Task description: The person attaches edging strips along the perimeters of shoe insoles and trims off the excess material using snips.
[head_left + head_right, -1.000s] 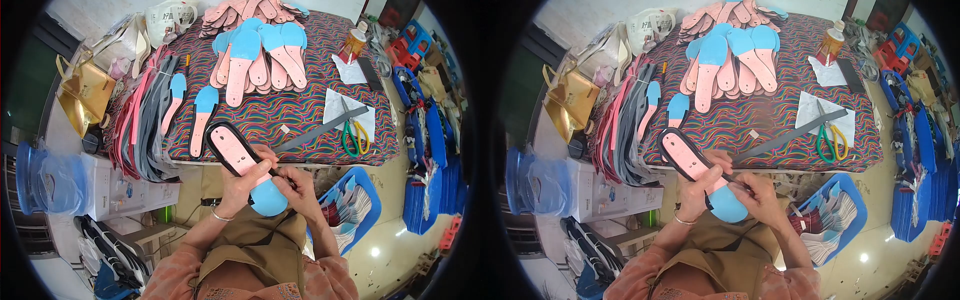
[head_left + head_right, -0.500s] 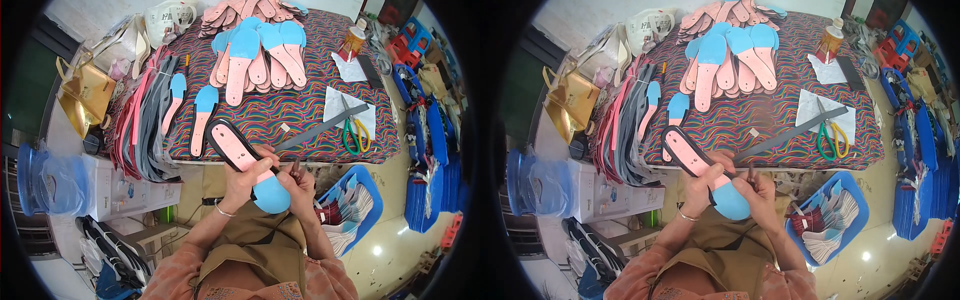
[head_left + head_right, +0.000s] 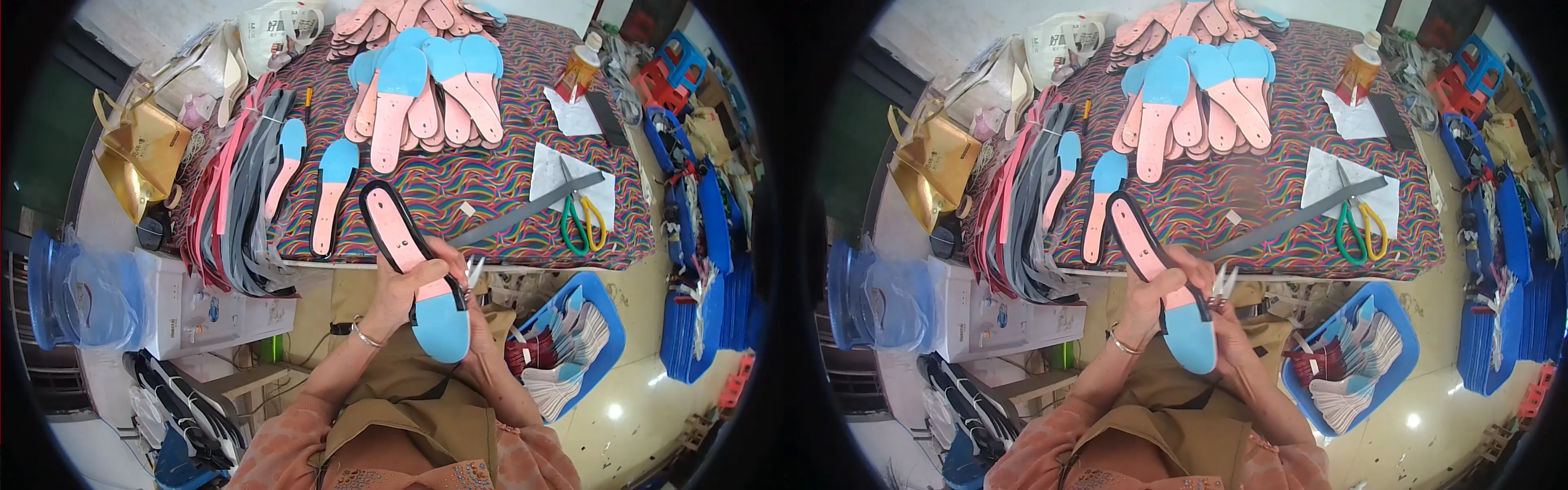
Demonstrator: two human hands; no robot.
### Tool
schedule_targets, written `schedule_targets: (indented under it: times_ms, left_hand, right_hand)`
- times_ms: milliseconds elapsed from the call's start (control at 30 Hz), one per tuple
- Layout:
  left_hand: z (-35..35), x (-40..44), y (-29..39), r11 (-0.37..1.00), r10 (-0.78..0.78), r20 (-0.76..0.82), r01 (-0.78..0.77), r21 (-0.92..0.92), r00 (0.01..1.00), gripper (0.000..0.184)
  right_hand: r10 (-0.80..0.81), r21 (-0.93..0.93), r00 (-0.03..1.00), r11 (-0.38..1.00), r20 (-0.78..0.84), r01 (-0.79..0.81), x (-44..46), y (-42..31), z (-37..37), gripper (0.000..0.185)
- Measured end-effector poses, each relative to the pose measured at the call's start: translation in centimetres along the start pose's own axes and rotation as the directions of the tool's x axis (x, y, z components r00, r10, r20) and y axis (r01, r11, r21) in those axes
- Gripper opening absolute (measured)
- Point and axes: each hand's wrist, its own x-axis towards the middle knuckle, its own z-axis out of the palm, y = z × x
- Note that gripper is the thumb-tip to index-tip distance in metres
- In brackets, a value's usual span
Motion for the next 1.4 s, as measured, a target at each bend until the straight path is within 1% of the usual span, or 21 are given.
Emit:
schedule_targets:
  times_ms: [33, 67, 100, 167, 200, 267, 300, 367, 567, 633, 700, 733, 767, 833, 867, 900, 967, 1000, 1133, 1200, 1400]
  left_hand:
    - [0.5, -0.1, 1.0, 0.991, -0.119, -0.101, 0.124, 0.043, 0.988, 0.018]
    - [1.0, -0.2, 2.1, 0.982, -0.112, -0.118, 0.128, 0.137, 0.987, 0.025]
    - [0.9, -0.2, 2.6, 0.96, -0.144, -0.056, 0.153, 0.232, 0.988, 0.03]
    - [0.7, -0.9, 2.0, 0.928, -0.173, 0.052, 0.145, 0.342, 0.984, 0.028]
    - [0.3, -1.5, 1.0, 0.918, -0.242, 0.055, 0.21, 0.337, 0.969, 0.028]
    - [0.4, -2.2, -0.2, 0.894, -0.276, 0.085, 0.223, 0.39, 0.957, 0.023]
    - [0.7, -2.4, -0.4, 0.891, -0.274, 0.099, 0.214, 0.4, 0.957, 0.024]
    - [0.1, -2.6, -0.9, 0.863, -0.242, 0.078, 0.178, 0.472, 0.967, 0.024]
    - [-0.8, -2.6, -0.5, 0.836, -0.219, 0.048, 0.162, 0.524, 0.974, 0.026]
    - [-0.2, -2.1, 0.3, 0.851, -0.273, 0.078, 0.203, 0.484, 0.959, 0.03]
    - [0.6, -1.2, 1.7, 0.856, -0.509, 0.319, 0.51, 0.085, 0.8, 0.042]
    - [0.8, -1.7, 0.8, 0.831, -0.486, 0.365, 0.549, -0.088, 0.794, 0.052]
    - [0.7, -1.9, -0.4, 0.833, -0.483, 0.368, 0.547, -0.087, 0.794, 0.052]
    - [0.8, -2.0, -1.9, 0.695, -0.293, 0.598, 0.596, -0.402, 0.746, 0.056]
    - [0.8, -1.5, -2.4, 0.75, -0.166, 0.628, 0.511, -0.42, 0.76, 0.066]
    - [0.8, -1.2, -1.5, 0.751, -0.168, 0.624, 0.509, -0.421, 0.763, 0.066]
    - [0.0, -1.3, 0.5, 0.771, -0.422, 0.366, 0.541, -0.337, 0.829, 0.069]
    - [-0.7, -1.1, 0.6, 0.77, -0.411, 0.448, 0.566, -0.295, 0.794, 0.071]
    - [-0.2, -2.0, 1.5, 0.864, -0.393, 0.339, 0.469, -0.18, 0.855, 0.053]
    - [-0.4, -2.0, 1.8, 0.912, -0.404, 0.234, 0.409, 0.029, 0.885, 0.045]
    - [-1.6, -1.8, 1.8, 0.881, -0.461, 0.251, 0.404, 0.246, 0.851, 0.04]
  right_hand:
    - [-0.128, -0.13, 0.991, 0.984, -0.047, 0.121, 0.5, -0.4, -0.2, 0.016]
    - [-0.259, -0.262, 0.963, 0.937, -0.074, 0.232, 0.9, -1.1, -0.6, 0.011]
    - [-0.194, -0.205, 0.98, 0.958, 0.047, 0.199, 1.2, -3.0, -2.7, 0.015]
    - [-0.372, -0.535, 0.925, 0.767, 0.08, 0.355, 1.4, -5.6, 0.3, 0.021]
    - [-0.38, -0.538, 0.922, 0.763, 0.077, 0.359, 1.6, -6.7, 1.7, 0.021]
    - [-0.458, -0.685, 0.848, 0.529, 0.267, 0.501, 2.1, -8.1, 4.3, 0.023]
    - [-0.464, -0.687, 0.846, 0.525, 0.264, 0.503, 2.2, -8.3, 5.3, 0.023]
    - [-0.461, -0.837, 0.798, 0.186, 0.389, 0.515, 2.5, -8.2, 6.8, 0.021]
    - [-0.509, -0.757, 0.749, 0.255, 0.424, 0.601, 2.1, -5.7, 4.3, 0.018]
    - [-0.303, -0.521, 0.927, 0.767, 0.222, 0.376, 1.7, -6.1, 3.2, 0.025]
    - [-0.314, -0.453, 0.924, 0.806, 0.217, 0.381, 2.7, -6.6, 2.9, 0.035]
    - [-0.315, -0.44, 0.925, 0.814, 0.214, 0.379, 3.3, -6.8, 2.9, 0.035]
    - [-0.316, -0.426, 0.925, 0.821, 0.213, 0.379, 4.0, -6.9, 3.0, 0.037]
    - [-0.305, -0.414, 0.923, 0.828, 0.234, 0.378, 4.8, -6.8, 2.9, 0.028]
    - [-0.372, -0.329, 0.891, 0.833, 0.262, 0.445, 5.1, -6.8, 2.7, 0.022]
    - [-0.437, -0.24, 0.854, 0.83, 0.281, 0.504, 5.4, -6.8, 2.6, 0.017]
    - [-0.426, -0.311, 0.871, 0.816, 0.246, 0.487, 4.4, -7.5, 3.9, 0.011]
    - [-0.41, -0.397, 0.871, 0.777, 0.271, 0.489, 4.3, -7.7, 4.1, 0.011]
    - [-0.462, -0.532, 0.84, 0.652, 0.286, 0.54, 4.2, -7.1, 5.1, 0.012]
    - [-0.468, -0.629, 0.843, 0.578, 0.266, 0.52, 4.0, -7.4, 5.2, 0.012]
    - [-0.419, -0.694, 0.875, 0.555, 0.242, 0.458, 3.9, -6.9, 4.6, 0.013]
